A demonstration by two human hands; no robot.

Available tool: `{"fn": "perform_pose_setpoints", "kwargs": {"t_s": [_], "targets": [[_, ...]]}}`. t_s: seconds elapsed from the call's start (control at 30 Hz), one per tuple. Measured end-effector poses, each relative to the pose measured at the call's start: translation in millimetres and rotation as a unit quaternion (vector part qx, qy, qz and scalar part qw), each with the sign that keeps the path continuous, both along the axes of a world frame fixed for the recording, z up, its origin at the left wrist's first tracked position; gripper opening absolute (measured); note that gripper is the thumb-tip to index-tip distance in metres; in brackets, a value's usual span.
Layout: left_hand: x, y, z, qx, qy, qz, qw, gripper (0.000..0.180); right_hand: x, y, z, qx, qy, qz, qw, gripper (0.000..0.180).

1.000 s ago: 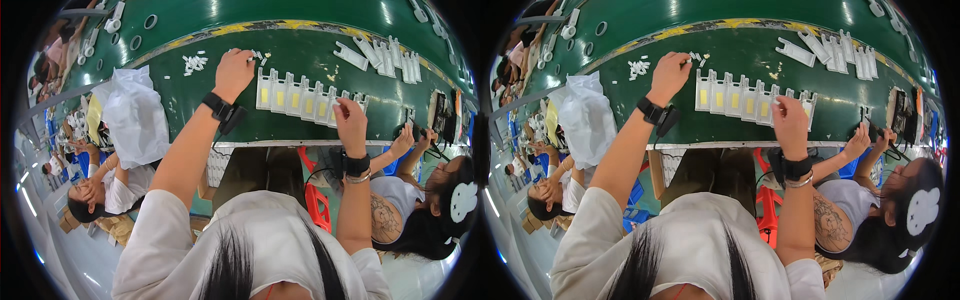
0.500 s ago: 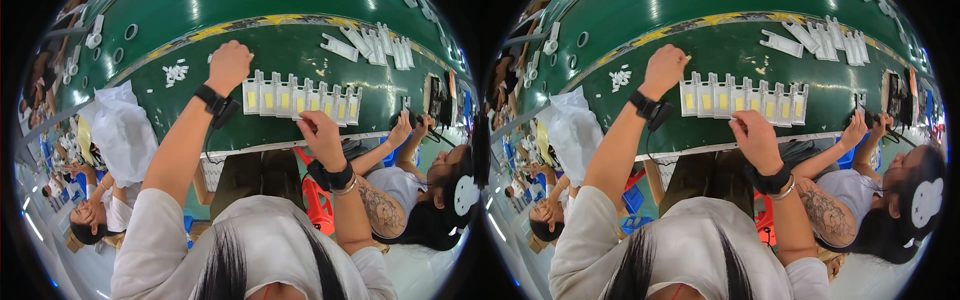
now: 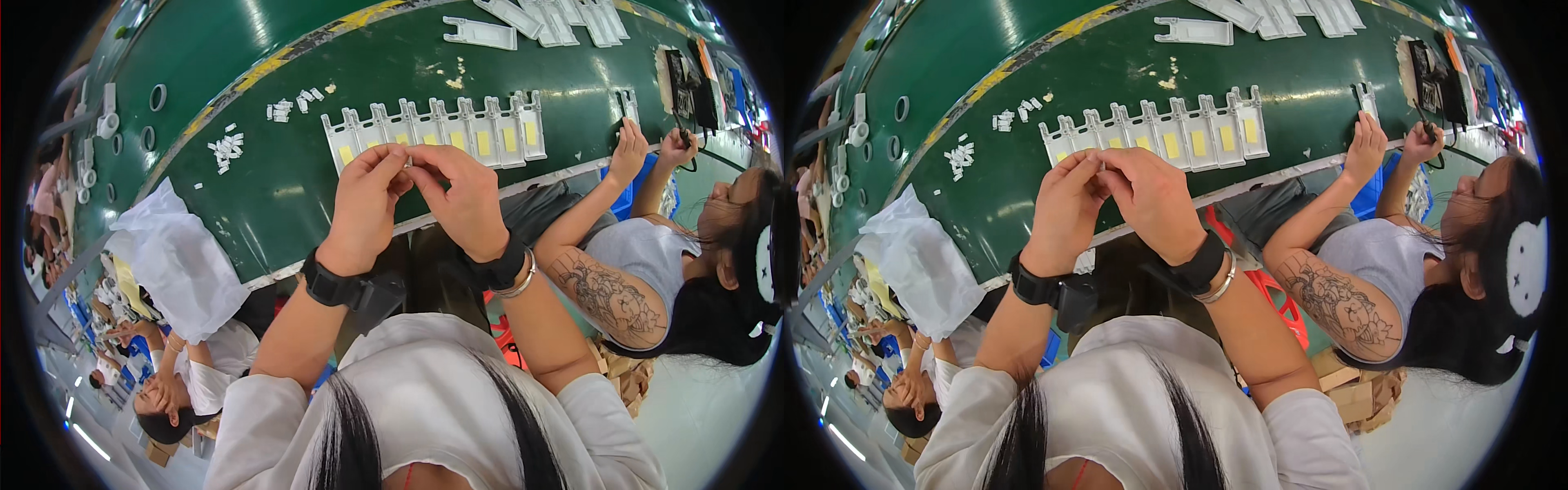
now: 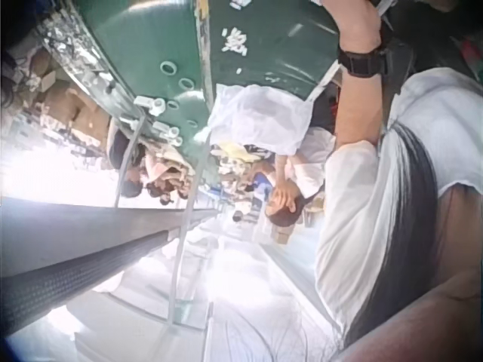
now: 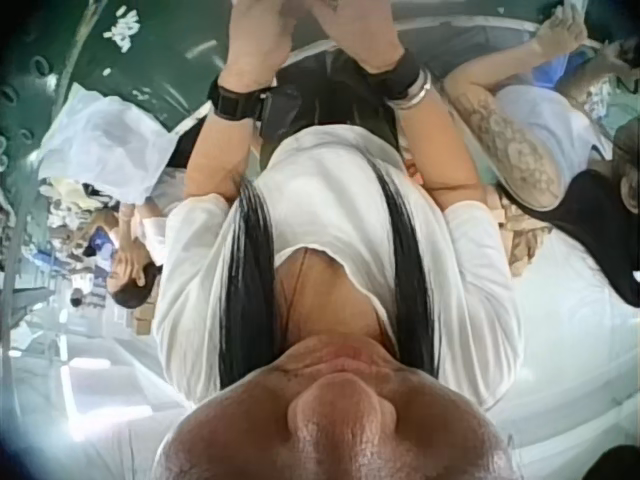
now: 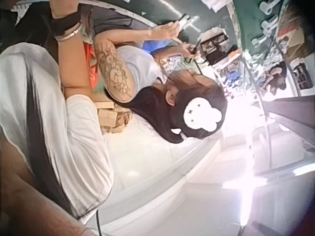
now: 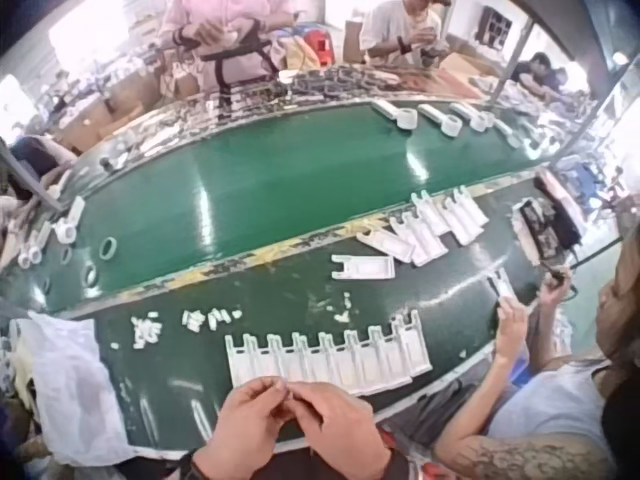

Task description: The recorder walks through a factory floor, retrieves a bin of LED panels, and sits at an assembly line to manually insert small white plastic clips into the LED housings.

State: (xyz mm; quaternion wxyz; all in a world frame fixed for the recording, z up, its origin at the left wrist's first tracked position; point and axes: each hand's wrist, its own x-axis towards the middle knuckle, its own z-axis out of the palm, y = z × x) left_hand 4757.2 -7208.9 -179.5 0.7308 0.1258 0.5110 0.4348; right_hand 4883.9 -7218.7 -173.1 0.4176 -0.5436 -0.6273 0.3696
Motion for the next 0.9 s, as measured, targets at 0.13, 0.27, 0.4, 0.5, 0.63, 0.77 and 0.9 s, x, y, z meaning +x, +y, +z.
{"fn": "perform_pose_setpoints", "kwargs": {"t_s": [0.13, 0.27, 0.4, 0.5, 0.63, 0.77, 0.9], "targets": [[-8.0, 4.5, 3.6, -0.039, -0.064, -0.068, 0.995, 0.014, 12.3, -2.5, 1.5, -0.164, 0.109, -0.024, 0.98, 0.018], [0.7, 4.8, -0.3, -0.012, -0.045, -0.102, 0.994, 0.016, 24.9, -3.9, -1.2, -0.223, 0.227, -0.018, 0.948, 0.017], [20.2, 4.6, 0.6, 0.001, 0.002, -0.089, 0.996, 0.016, 29.3, -3.8, -2.0, 0.01, -0.087, -0.012, 0.996, 0.02], [26.3, 3.3, -4.0, 0.031, 0.075, -0.103, 0.991, 0.017, 35.3, -5.7, -16.0, 0.137, -0.21, -0.014, 0.968, 0.025], [35.5, -0.1, -12.7, 0.04, 0.09, -0.15, 0.984, 0.02, 56.0, -2.8, -21.8, 0.089, -0.267, -0.059, 0.958, 0.021], [44.2, -4.4, -23.5, 0.096, 0.14, -0.21, 0.963, 0.022, 112.9, 21.9, -30.8, 0.093, -0.32, -0.171, 0.927, 0.009], [45.1, -17.3, -30.7, 0.11, 0.172, -0.252, 0.946, 0.021, 134.1, 37.0, -53.7, 0.096, -0.335, -0.166, 0.922, 0.006]]}}
